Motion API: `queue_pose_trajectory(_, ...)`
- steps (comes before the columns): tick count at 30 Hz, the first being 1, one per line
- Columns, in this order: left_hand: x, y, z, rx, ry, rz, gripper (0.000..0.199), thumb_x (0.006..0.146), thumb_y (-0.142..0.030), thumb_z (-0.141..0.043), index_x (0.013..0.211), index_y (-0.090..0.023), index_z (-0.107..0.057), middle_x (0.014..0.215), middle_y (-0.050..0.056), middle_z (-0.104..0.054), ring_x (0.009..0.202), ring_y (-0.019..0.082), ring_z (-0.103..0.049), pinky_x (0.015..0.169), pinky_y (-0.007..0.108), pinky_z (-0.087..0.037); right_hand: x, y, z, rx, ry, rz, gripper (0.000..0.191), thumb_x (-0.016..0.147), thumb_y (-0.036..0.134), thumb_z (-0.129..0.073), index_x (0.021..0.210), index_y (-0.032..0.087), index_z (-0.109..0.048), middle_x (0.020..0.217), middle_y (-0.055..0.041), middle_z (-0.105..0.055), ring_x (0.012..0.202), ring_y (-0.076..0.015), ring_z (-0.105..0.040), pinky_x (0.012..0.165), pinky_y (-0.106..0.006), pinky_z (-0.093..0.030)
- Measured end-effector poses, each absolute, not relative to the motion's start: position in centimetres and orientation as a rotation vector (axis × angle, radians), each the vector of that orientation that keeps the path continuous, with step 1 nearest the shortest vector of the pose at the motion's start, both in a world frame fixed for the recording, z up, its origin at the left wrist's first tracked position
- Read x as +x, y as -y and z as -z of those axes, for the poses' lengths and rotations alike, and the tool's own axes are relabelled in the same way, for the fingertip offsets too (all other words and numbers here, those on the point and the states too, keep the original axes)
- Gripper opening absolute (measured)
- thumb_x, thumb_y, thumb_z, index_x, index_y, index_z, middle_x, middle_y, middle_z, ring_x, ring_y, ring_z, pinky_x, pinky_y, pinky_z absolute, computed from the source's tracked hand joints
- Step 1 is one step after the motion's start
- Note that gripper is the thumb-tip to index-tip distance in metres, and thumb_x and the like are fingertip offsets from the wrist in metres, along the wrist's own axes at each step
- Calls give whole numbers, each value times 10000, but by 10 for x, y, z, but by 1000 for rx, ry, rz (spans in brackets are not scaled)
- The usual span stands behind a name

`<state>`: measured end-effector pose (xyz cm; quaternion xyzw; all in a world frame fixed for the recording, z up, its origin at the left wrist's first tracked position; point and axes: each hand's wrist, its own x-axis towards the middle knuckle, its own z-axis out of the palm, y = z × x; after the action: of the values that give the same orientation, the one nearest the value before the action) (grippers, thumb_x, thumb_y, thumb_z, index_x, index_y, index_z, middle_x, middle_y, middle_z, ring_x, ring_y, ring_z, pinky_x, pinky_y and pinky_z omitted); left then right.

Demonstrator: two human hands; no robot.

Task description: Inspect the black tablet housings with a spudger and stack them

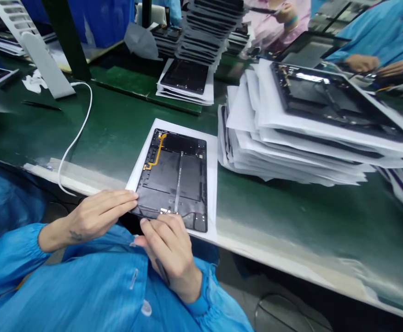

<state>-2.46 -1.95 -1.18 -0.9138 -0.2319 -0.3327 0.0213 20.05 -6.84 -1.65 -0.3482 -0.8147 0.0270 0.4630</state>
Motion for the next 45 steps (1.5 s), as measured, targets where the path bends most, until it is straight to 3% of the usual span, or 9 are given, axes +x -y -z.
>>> queue_pose_trajectory(4, -23, 21, 13, -2795, 708, 1011, 298, 1012, -86, -431, 1249, -84, -612, 1243, 161, -711, 1202, 257, -671, 938, 370, -609, 203, 69, 20, -900, 1984, 45, 211, 966, 149, -585, 1151, 113, -680, 816, -90, -718, 851, -228, -629, 762, -423, -575)
queue_pose_trajectory(9, -19, 23, 8, -2766, 724, 958, 312, 1014, -62, -391, 1211, -53, -633, 1200, 173, -720, 1155, 262, -686, 919, 369, -610, 218, 83, 17, -1028, 1953, 24, 296, 866, -14, -620, 1104, 140, -705, 874, -73, -731, 873, -225, -666, 914, -507, -588)
queue_pose_trajectory(14, -11, 29, 3, -2738, 757, 834, 307, 1029, -112, -398, 1241, -72, -616, 1190, 188, -700, 1144, 276, -679, 908, 396, -603, 225, 82, -4, -1077, 1852, -243, 371, 869, 18, -660, 1199, 186, -695, 1037, -79, -742, 978, -238, -704, 855, -404, -598)
queue_pose_trajectory(20, -5, 35, 0, -2711, 829, 744, 297, 1021, -132, -438, 1251, -66, -614, 1193, 206, -678, 1097, 308, -679, 894, 424, -586, 206, 45, -20, -1136, 1772, -688, 165, 942, 118, -629, 960, 237, -742, 878, 0, -746, 793, -145, -693, 704, -264, -560)
queue_pose_trajectory(31, -7, 32, 0, -2698, 798, 801, 258, 1008, -138, -480, 1206, -57, -624, 1165, 208, -710, 1064, 313, -713, 886, 432, -605, 203, 40, -19, -1044, 1948, -676, 168, 952, 57, -592, 990, 198, -676, 864, -8, -692, 787, -132, -619, 726, -282, -503)
queue_pose_trajectory(36, -20, 22, 5, -2771, 672, 1035, 285, 1023, -109, -398, 1134, -69, -658, 1168, 149, -740, 1096, 237, -718, 952, 351, -606, 201, 40, -22, -989, 2036, -659, 176, 947, 38, -588, 1013, 189, -649, 861, -18, -672, 795, -141, -584, 720, -300, -485)
queue_pose_trajectory(45, -15, 26, -1, -2714, 705, 895, 248, 1000, -70, -453, 1106, -36, -674, 1161, 165, -737, 1071, 262, -723, 945, 377, -605, 233, 52, -22, -1115, 1988, -568, 197, 927, 30, -610, 986, 205, -677, 878, -12, -704, 848, -149, -651, 786, -285, -516)
